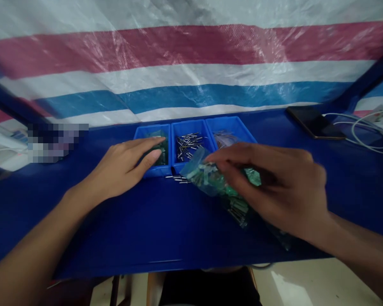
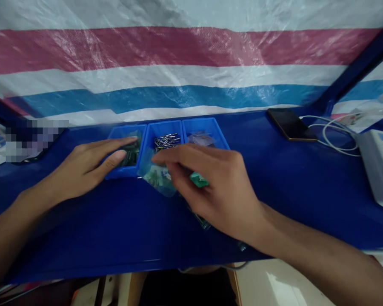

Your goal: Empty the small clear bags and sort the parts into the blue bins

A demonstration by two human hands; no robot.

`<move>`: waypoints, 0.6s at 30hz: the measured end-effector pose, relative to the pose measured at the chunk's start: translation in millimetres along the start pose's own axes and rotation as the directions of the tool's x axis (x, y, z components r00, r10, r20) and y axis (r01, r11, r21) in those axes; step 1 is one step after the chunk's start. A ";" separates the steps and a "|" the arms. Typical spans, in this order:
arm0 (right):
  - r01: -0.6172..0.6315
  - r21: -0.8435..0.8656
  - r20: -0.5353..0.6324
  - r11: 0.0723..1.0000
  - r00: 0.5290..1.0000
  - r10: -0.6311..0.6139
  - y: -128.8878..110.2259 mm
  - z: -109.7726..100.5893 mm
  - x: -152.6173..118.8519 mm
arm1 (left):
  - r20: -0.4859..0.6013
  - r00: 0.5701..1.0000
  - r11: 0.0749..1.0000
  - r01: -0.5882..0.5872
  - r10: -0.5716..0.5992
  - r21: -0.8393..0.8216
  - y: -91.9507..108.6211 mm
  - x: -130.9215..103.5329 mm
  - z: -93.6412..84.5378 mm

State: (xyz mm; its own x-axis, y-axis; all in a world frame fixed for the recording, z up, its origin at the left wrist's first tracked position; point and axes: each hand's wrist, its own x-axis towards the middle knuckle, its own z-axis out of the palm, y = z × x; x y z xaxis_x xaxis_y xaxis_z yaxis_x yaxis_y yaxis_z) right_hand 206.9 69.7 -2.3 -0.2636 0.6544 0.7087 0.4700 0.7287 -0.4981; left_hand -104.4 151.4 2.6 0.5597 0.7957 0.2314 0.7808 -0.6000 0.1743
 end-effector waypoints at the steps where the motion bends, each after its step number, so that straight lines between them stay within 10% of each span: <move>1: -0.082 0.087 -0.029 0.993 0.996 0.084 -0.4 -0.1 0.6 | 0.002 1.000 1.000 -0.003 0.003 -0.021 -0.1 0.0 -0.1; 5: -0.254 0.420 0.020 0.871 0.962 0.271 5.3 1.8 0.6 | -0.249 0.961 0.991 -0.130 0.124 -0.010 10.4 -2.2 -1.6; 10: -0.277 0.551 0.126 0.787 0.960 0.250 7.5 2.8 0.1 | -0.533 0.774 0.889 -0.451 0.343 -0.082 48.7 -10.2 7.3; 15: -0.138 0.176 0.214 0.975 0.972 0.099 -0.8 4.5 -2.5 | -0.539 0.837 0.902 -0.303 0.097 -0.308 69.7 -19.7 17.5; 18: -0.226 0.311 0.182 0.923 0.968 0.176 -6.7 8.1 -5.5 | -0.492 0.868 0.895 -0.264 0.058 -0.360 69.1 -21.3 19.0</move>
State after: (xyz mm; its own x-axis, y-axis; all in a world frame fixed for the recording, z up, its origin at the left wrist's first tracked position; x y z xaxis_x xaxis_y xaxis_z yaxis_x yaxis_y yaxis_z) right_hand 198.4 62.8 -6.8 -0.3255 0.7978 0.5075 0.2312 0.5876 -0.7754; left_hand -57.1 94.6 -8.4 0.3947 0.6152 0.6824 0.4513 -0.7768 0.4393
